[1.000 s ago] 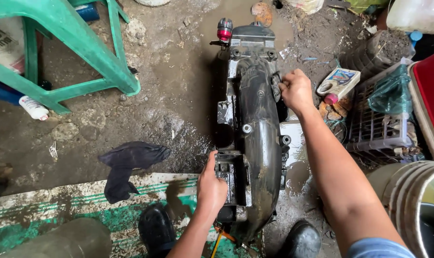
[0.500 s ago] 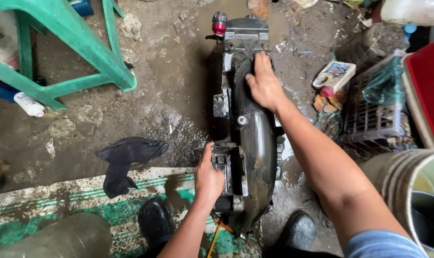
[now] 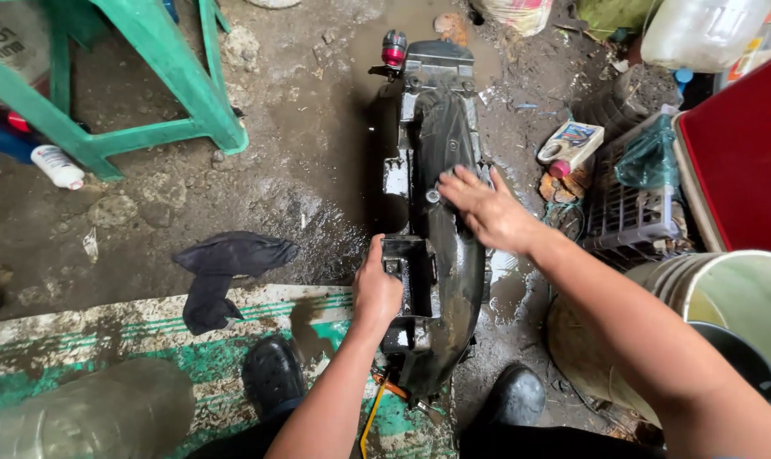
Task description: The person scrubs a black motorcycle part with a cloth, then pours liquid from a ladle onto it and continues scrubbing. The person works while sitting on the ground.
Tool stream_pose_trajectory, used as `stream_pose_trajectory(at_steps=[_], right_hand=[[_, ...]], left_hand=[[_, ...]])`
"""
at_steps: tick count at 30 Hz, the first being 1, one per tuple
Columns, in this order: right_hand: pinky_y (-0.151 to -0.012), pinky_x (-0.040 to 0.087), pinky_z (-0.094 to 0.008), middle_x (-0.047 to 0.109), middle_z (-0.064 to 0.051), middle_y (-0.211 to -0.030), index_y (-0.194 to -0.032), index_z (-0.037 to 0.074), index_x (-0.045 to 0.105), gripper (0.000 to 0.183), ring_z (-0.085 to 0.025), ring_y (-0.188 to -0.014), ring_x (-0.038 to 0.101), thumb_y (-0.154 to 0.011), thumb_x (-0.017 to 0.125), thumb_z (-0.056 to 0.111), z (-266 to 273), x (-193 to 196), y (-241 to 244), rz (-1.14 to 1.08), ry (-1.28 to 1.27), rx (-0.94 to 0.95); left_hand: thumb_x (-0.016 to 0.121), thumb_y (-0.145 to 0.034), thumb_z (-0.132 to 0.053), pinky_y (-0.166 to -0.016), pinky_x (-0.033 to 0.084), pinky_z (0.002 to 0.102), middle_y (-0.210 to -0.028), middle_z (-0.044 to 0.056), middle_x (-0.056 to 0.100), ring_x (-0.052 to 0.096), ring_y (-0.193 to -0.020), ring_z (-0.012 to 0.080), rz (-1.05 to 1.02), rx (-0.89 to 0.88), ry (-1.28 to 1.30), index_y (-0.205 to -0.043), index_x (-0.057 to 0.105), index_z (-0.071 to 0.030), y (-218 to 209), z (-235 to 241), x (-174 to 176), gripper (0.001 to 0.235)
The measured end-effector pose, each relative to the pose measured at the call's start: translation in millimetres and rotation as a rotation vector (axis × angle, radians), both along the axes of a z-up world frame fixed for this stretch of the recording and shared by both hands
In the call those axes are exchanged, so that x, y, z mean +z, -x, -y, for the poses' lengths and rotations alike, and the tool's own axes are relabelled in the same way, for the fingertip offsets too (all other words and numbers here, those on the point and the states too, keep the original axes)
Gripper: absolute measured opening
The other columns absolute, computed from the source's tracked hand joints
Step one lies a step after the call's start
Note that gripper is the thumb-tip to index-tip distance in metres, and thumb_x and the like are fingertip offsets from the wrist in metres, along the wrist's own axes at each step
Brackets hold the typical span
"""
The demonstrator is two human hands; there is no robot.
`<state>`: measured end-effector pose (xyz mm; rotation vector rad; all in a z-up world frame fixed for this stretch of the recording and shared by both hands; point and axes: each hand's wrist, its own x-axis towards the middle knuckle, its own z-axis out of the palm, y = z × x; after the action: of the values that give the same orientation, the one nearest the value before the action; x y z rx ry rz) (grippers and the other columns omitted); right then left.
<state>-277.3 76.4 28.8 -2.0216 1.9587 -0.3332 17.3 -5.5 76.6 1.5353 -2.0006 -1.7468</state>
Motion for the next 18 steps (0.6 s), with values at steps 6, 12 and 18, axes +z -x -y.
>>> stream_pose_trajectory(at_steps=[6,12,18], right_hand=[[-0.13,0.019,-0.083,0.058,0.011,-0.171,-0.151,0.028,0.071,0.054,-0.026,-0.174,0.026,-0.101,0.052,0.023,107.5,-23.5,34.8,-0.199,-0.083,0.078],[-0.131,0.022,-0.077,0.034,0.002,-0.185,-0.173,0.023,0.046,0.068,-0.03,-0.173,0.021,-0.105,0.05,0.033,50.9,-27.3,7.9,-0.101,-0.025,-0.184],[-0.13,0.023,-0.077,0.018,-0.026,-0.186,-0.175,-0.005,0.029,0.094,-0.046,-0.172,0.014,-0.11,0.051,0.061,-9.2,-0.3,-85.9,-0.033,-0.028,-0.515]], left_hand=[[0.046,-0.093,0.02,-0.078,0.065,0.04,-0.164,0.027,0.056,0.077,-0.107,0.0349,0.022,0.015,-0.003,-0.173,0.041,-0.013,11.8,-0.7,14.9,0.086],[0.05,-0.097,0.014,-0.104,0.059,0.063,-0.15,0.026,0.066,0.068,-0.132,0.0523,-0.002,-0.006,0.001,-0.169,0.048,-0.018,21.2,-0.3,-38.8,0.079],[0.052,-0.098,0.006,-0.105,0.06,0.06,-0.142,0.02,0.072,0.072,-0.129,0.0475,0.011,0.006,0.019,-0.163,0.051,-0.028,19.2,-5.1,-32.1,0.073]])
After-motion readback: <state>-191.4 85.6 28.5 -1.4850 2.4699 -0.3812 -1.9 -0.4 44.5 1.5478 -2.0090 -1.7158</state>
